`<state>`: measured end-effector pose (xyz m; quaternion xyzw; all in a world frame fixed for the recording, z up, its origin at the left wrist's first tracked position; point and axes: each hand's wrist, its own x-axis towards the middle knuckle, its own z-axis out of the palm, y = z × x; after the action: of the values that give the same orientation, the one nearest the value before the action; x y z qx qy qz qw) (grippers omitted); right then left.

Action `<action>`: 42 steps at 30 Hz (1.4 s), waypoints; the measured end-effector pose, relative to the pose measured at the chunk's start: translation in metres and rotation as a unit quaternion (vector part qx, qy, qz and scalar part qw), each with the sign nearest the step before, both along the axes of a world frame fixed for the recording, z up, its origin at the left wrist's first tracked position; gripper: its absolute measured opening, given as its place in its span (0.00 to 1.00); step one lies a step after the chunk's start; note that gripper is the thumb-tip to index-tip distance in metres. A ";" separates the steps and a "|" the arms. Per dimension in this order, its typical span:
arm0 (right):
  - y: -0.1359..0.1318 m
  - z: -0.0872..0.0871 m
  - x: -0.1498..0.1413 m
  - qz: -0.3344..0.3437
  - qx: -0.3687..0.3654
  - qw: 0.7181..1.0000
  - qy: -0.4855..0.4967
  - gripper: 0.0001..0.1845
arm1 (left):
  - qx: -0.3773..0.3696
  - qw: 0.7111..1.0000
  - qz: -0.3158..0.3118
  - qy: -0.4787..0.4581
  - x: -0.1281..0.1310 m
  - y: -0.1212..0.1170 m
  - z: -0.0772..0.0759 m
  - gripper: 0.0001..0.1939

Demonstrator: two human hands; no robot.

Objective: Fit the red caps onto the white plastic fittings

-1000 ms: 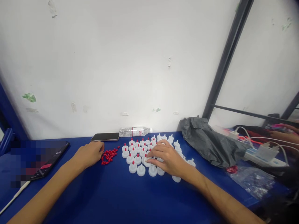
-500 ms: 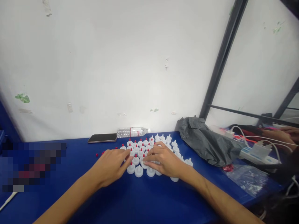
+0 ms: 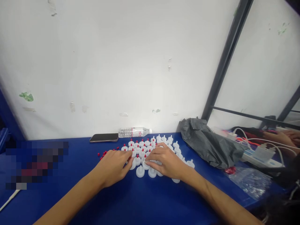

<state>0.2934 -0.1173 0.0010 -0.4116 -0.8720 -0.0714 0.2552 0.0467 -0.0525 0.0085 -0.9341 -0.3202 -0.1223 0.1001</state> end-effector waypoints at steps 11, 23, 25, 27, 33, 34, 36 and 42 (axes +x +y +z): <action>-0.003 0.006 -0.002 -0.017 -0.047 0.998 -0.024 0.08 | -0.016 0.999 -0.016 -0.037 0.000 0.000 -0.003 0.15; -0.006 0.013 -0.002 -0.004 -0.065 0.997 -0.034 0.09 | 0.007 0.994 -0.042 -0.102 0.001 -0.004 -0.001 0.12; -0.007 0.013 -0.003 -0.008 -0.069 0.997 -0.026 0.10 | 0.008 0.993 -0.042 -0.106 0.000 -0.004 -0.002 0.13; -0.008 0.013 -0.003 -0.015 -0.062 0.998 -0.004 0.13 | -0.002 0.993 -0.044 -0.112 0.001 -0.004 -0.004 0.13; -0.012 0.006 -0.009 0.007 -0.042 0.999 0.026 0.32 | -0.071 0.977 -0.078 -0.184 0.008 -0.010 -0.011 0.14; -0.013 0.005 -0.011 0.009 -0.037 0.999 0.024 0.29 | -0.082 0.974 -0.083 -0.194 0.010 -0.012 -0.012 0.13; -0.013 0.002 -0.012 0.013 -0.019 0.999 0.026 0.22 | -0.093 0.973 -0.086 -0.195 0.013 -0.015 -0.013 0.12; -0.009 0.005 -0.008 0.038 0.050 0.998 0.019 0.18 | -0.068 0.987 -0.112 -0.096 0.017 -0.024 -0.007 0.15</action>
<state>0.2854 -0.1266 0.0057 -0.3657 -0.8774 -0.0975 0.2947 0.0635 -0.0762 0.0015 -0.9525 -0.2295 -0.1997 -0.0094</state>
